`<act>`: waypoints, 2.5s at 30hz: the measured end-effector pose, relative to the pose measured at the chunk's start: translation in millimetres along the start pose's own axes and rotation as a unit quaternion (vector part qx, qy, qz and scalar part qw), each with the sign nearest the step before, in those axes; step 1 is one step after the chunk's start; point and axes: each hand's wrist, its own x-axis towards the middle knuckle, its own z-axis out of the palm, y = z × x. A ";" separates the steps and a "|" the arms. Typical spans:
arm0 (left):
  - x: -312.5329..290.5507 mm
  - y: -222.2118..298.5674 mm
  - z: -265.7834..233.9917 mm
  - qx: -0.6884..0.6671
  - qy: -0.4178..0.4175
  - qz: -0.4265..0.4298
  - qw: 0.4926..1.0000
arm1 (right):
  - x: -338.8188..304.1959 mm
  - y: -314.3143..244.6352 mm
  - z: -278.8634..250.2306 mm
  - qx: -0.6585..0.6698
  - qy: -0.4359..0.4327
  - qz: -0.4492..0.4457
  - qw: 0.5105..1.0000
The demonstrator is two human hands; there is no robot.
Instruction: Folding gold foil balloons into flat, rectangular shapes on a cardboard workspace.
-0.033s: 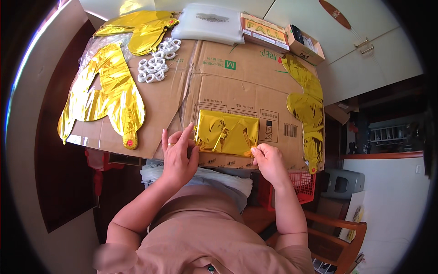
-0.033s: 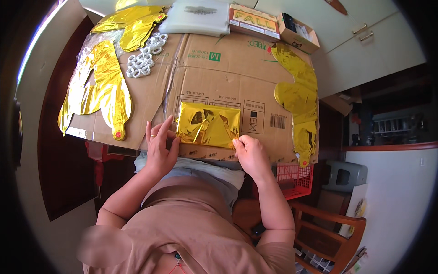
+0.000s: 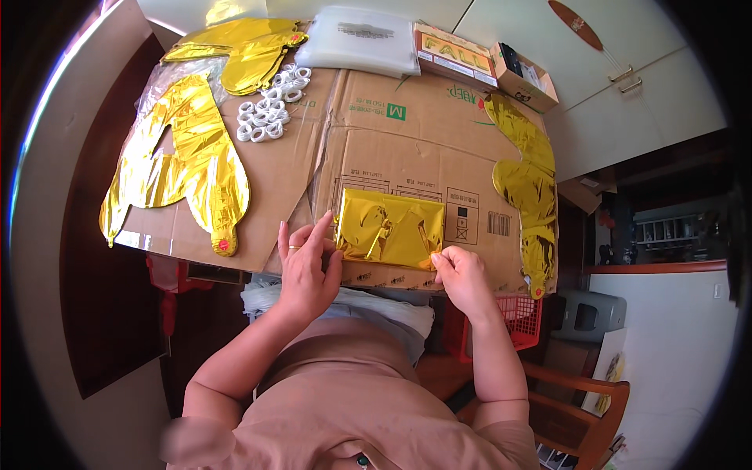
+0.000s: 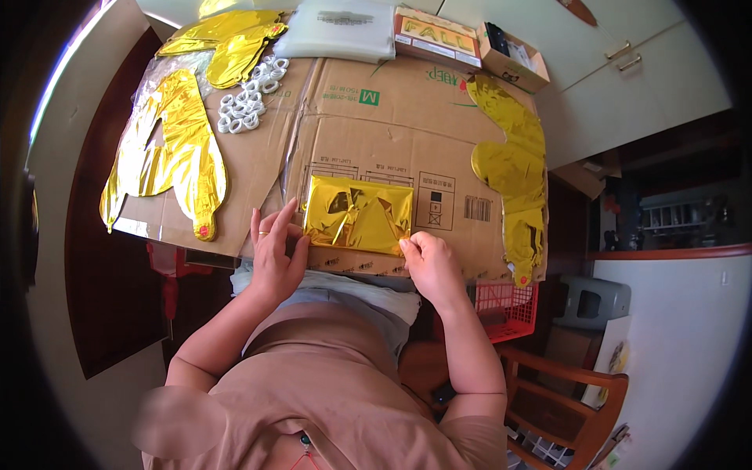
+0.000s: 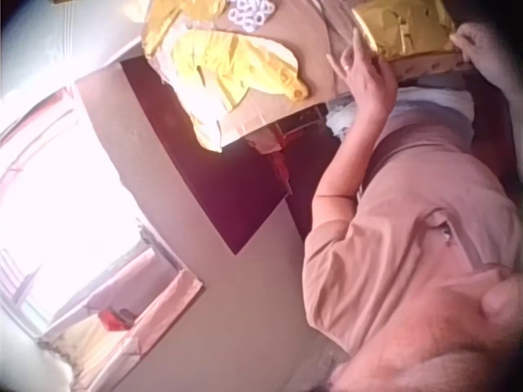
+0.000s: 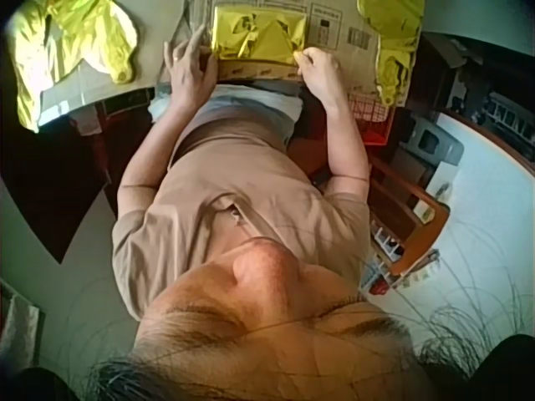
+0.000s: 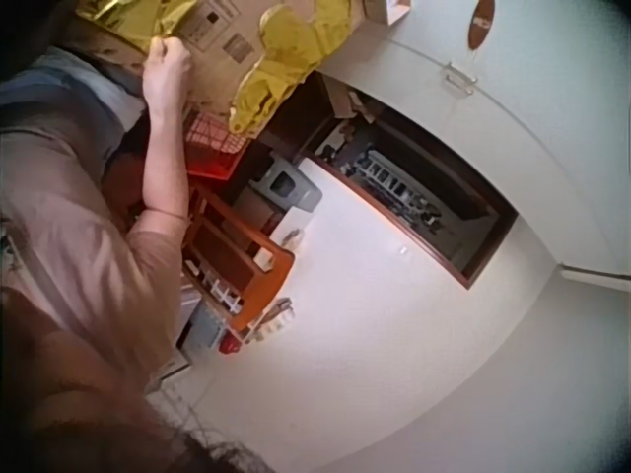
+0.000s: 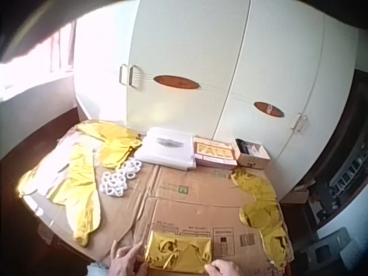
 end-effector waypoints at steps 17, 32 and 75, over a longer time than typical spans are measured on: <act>-3.0 3.1 -7.2 0.078 0.009 0.025 0.997 | 4.6 -11.1 3.0 -0.164 0.010 -0.067 0.984; -7.9 4.4 -11.9 0.042 -0.004 0.025 0.999 | 33.1 -8.4 40.0 -0.174 0.136 -0.260 0.940; -42.8 -1.9 -11.7 0.163 -0.084 0.028 0.983 | 23.9 -22.5 66.7 -0.275 0.071 -0.235 0.929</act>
